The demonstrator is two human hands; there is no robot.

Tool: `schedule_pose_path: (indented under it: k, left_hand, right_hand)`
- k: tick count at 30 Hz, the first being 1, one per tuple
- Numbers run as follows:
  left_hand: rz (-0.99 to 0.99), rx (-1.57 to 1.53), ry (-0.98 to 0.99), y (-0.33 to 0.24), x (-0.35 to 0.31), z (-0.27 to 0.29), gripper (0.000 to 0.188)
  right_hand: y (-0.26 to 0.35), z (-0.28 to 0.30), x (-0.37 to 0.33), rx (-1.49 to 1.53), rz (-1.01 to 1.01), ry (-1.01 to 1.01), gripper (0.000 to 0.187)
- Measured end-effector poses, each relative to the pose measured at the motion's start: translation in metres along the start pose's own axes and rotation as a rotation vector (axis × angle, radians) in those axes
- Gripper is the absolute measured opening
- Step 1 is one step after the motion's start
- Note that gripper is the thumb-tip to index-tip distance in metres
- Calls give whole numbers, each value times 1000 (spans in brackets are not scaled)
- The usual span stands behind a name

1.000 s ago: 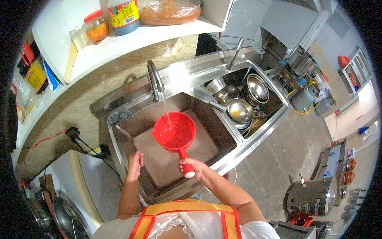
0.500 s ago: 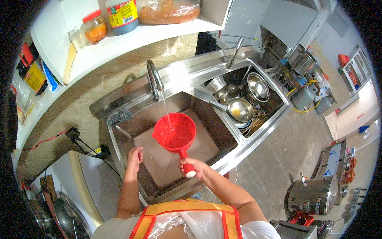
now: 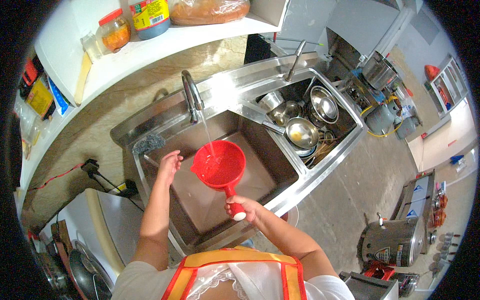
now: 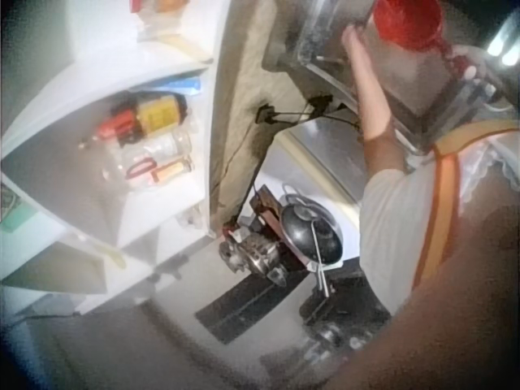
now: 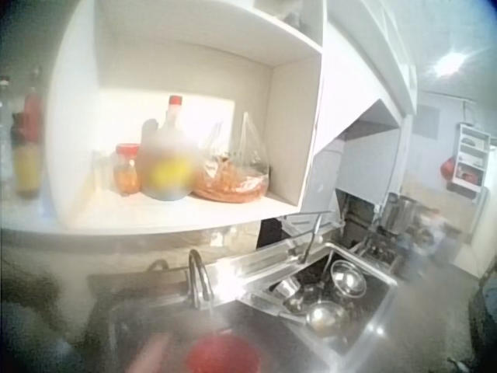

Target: The person fills a red scoop with water from a sink and pours it into a large metal pot. They then move the pot to a counter and begin cutting a large piece of raw meat on a cutting board using a cleaver, separating it into smaller portions.

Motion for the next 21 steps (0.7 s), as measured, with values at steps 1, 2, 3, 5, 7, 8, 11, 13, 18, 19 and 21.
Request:
schedule_pose_path:
  k: [1, 2, 3, 5, 7, 8, 11, 13, 18, 19, 21]
  left_hand:
    - [9, -13, 7, 0, 10, -3, 25]
    - [18, -26, 14, -1, 19, -6, 26]
    - [34, -5, 6, 0, 28, -7, 28]
    - [82, -61, 19, -2, 40, -18, 28]
    - [123, -134, 51, 4, 59, -23, 23]
    - [128, -150, 43, 6, 66, -25, 21]
    - [130, -172, 54, 7, 87, -31, 12]
    - [118, -154, 12, 7, 102, -32, 10]
    - [158, -229, -69, 9, 121, -38, 5]
    - [145, -237, -57, 8, 122, -40, 5]
    - [119, -253, -35, 5, 124, -41, 4]
  right_hand:
    - [0, 1, 1, 1, 1, -4, 17]
    - [-1, 2, 2, 2, 3, -8, 17]
    - [-1, 3, 3, 4, 4, -12, 18]
    - [-1, 7, 5, 7, -1, -21, 19]
    - [-3, 9, 6, 18, -13, -22, 20]
    - [-4, 10, 7, 32, -19, -21, 20]
    - [-5, 10, 6, 48, -21, -35, 20]
    - [-6, 12, 7, 53, -20, -36, 20]
    - [-8, 16, 6, 27, -14, -81, 17]
    - [-8, 16, 6, 28, -17, -70, 17]
    - [-9, 15, 5, 30, -26, -49, 17]
Point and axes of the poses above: each hand's wrist, its own x-axis towards the middle knuckle, its own z-axis out of the back of the hand, y = z × x, the point moved 10 cm from there along x, towards the middle knuckle, and after that the axes turned 7 degrees about -y, right-handed, at the moved point
